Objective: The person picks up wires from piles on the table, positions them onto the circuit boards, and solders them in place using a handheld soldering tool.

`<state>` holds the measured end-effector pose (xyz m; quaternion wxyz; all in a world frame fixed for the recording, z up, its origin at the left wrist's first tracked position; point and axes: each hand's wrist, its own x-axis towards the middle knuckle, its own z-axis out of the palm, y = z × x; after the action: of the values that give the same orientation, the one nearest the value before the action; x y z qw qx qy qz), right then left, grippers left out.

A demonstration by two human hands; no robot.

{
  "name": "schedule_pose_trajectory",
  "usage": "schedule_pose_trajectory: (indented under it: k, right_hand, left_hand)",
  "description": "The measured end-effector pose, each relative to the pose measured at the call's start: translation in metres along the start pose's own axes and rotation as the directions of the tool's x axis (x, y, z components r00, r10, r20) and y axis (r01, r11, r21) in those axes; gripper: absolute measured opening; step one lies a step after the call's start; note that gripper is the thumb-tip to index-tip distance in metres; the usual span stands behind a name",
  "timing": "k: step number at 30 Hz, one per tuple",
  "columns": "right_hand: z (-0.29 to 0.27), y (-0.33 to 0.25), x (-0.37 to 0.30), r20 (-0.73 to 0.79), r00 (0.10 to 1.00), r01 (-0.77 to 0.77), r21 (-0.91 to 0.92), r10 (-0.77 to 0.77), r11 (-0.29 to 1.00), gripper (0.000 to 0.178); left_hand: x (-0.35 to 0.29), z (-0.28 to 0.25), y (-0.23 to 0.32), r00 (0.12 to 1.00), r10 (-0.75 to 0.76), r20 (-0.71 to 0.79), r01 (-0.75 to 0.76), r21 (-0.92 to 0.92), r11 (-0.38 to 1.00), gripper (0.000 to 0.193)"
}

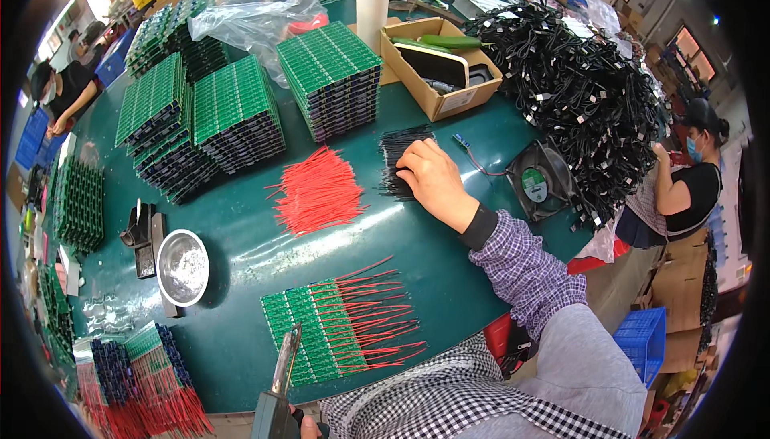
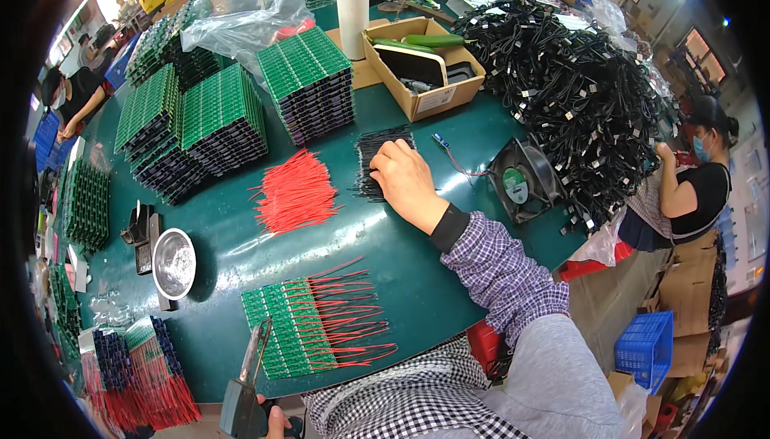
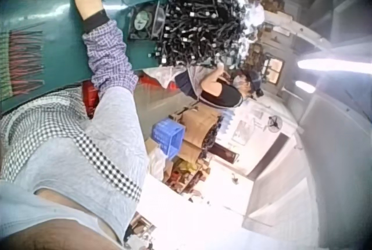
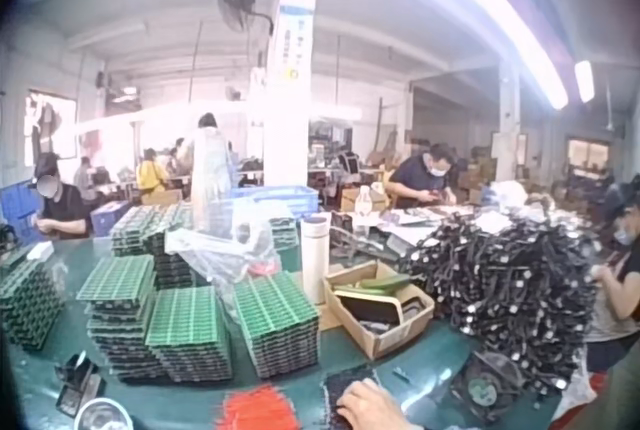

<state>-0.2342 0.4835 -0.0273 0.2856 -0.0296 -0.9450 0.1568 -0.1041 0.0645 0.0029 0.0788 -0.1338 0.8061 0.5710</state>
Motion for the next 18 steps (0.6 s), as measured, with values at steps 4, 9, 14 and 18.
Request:
schedule_pose_trajectory:
  k: [4,9,14,18]
  right_hand:
    - [0.004,0.001,0.0,0.0,1.0,-0.004,0.001,0.004,1.0,0.01]
    - [0.007,0.004,-0.002,-0.024,0.995,0.095,-0.063,-0.097,0.993,0.01]
    - [-0.002,-0.002,0.0,0.034,0.995,0.096,-0.138,-0.092,0.986,0.012]
    - [-0.006,-0.019,0.005,0.062,0.979,0.204,-0.187,-0.195,0.961,0.019]
  left_hand:
    - [-0.003,-0.003,0.002,1.0,0.012,-0.012,-0.012,0.002,1.0,0.04]
    - [-0.009,-0.007,0.0,0.999,0.028,-0.025,-0.028,-0.005,1.0,0.04]
    - [-0.012,-0.012,-0.002,0.998,0.038,-0.043,-0.039,-0.016,0.999,0.04]
    - [-0.018,-0.019,-0.01,0.996,0.013,-0.088,-0.015,-0.02,1.0,0.04]
